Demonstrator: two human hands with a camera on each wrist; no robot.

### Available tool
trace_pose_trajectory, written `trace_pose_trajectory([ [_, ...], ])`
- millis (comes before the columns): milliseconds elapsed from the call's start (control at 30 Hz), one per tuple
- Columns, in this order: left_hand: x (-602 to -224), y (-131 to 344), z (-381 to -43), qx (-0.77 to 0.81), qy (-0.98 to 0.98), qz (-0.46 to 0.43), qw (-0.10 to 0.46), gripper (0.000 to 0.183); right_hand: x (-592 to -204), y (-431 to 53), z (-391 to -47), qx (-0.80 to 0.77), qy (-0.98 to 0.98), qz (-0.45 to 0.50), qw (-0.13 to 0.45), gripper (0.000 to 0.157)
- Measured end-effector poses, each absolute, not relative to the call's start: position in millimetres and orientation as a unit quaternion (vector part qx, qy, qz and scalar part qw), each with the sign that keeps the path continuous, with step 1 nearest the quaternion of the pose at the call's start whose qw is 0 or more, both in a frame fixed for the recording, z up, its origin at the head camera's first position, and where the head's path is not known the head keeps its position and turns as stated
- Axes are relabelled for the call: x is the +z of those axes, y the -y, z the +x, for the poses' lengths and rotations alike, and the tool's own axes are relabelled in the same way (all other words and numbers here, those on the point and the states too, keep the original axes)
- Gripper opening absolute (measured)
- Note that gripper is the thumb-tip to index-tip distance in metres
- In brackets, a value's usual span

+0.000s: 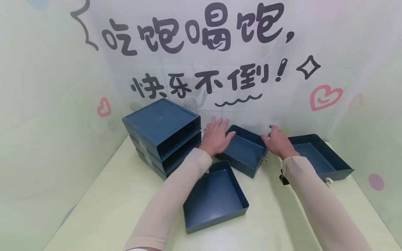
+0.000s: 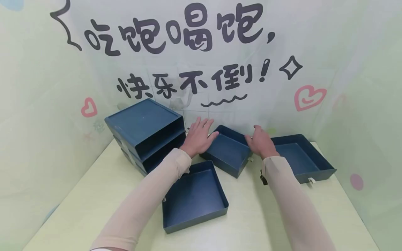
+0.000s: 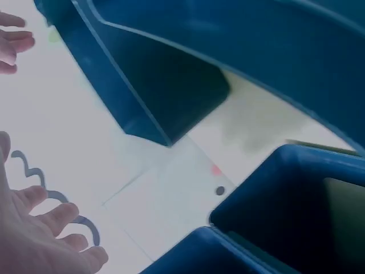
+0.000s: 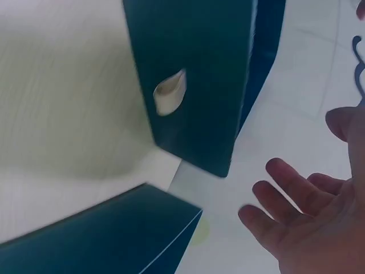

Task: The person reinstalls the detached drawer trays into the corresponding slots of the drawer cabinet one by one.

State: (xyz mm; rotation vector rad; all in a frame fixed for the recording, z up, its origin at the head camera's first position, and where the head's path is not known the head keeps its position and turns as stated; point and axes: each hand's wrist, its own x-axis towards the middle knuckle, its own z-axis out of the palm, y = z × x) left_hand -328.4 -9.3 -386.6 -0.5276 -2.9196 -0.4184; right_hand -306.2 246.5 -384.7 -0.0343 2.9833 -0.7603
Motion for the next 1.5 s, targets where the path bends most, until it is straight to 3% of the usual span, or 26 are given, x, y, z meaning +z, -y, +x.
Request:
trace_pose_trajectory([
  [300, -358.3, 1.3, -316.6, -0.168, 0.960, -0.205, 0.095, 0.062, -384.2, -238.2, -300.2, -0.285, -0.958, -0.026, -0.010, 0.066],
  [967, -275.5, 36.9, -284.6, -0.249, 0.942, -0.191, 0.115, 0.059, -389.6, -212.8, -287.6, -0.323, -0.944, -0.048, -0.043, 0.043],
  [1500, -238.7, 103.0, -284.9, -0.236, 0.955, -0.123, 0.133, 0.062, -393.0, -186.0, -258.2, -0.321, -0.940, -0.119, -0.016, 0.037],
])
